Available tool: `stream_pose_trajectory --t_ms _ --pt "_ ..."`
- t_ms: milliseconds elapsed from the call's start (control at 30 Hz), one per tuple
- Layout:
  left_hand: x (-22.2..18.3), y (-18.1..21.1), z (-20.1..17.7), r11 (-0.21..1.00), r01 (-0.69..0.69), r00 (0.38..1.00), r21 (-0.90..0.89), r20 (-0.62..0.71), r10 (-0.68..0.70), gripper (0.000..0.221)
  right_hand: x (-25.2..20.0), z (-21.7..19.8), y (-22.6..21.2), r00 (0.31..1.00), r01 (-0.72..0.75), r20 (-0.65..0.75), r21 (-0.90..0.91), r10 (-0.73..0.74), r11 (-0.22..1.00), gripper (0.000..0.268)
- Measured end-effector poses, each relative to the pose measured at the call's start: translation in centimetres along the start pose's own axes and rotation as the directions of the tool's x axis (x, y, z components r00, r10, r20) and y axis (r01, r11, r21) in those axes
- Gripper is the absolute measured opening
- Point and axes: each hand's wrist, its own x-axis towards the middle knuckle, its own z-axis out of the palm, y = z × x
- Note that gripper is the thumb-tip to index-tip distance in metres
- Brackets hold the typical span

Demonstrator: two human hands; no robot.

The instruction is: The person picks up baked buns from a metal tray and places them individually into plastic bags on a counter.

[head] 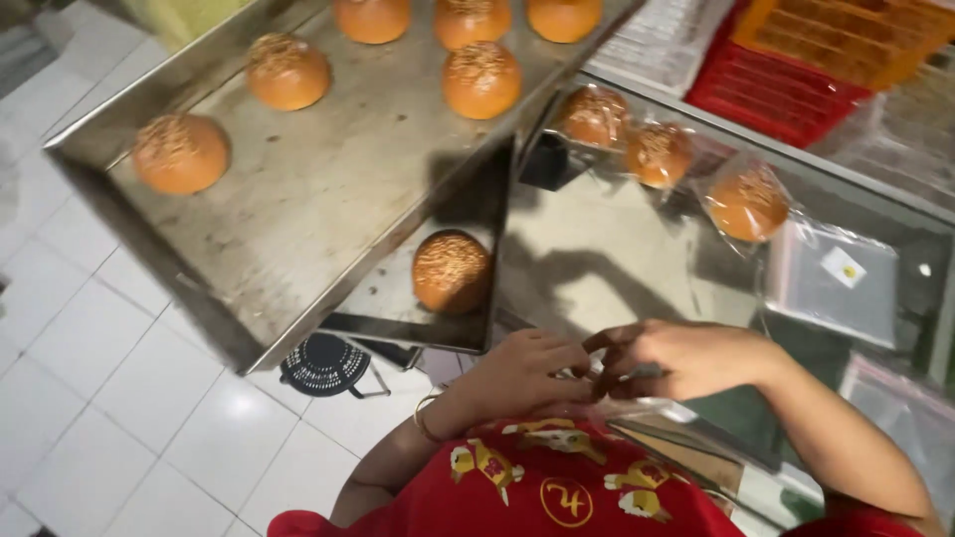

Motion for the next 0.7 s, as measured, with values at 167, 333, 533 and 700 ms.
stream_pose_trajectory --t_ms 167,333,533,700 --pt "-2.6 -0.2 -1.6 0.988 0.114 0.985 0.101 -0.141 -0.099 0.020 1.0 0.7 -0.1 0.995 0.096 0.041 -0.124 -0.091 0.988 0.024" --pt "-2.6 1.7 -6.5 0.956 0.155 0.963 0.249 -0.253 -0.090 0.023 3.2 -0.6 -5.1 0.985 -0.058 -0.171 -0.324 0.001 0.944 0.027" --pt "-5.0 2.1 -8.5 0.929 -0.010 0.949 0.370 -0.288 0.125 0.021 5.1 -1.4 -7.3 0.951 -0.189 -0.268 -0.106 0.155 0.976 0.047" --pt "-8.7 1.0 -8.3 0.925 0.148 0.934 0.350 -0.357 -0.014 0.053 5.7 -1.6 -10.3 0.733 -0.146 -0.581 -0.642 -0.353 0.753 0.051"
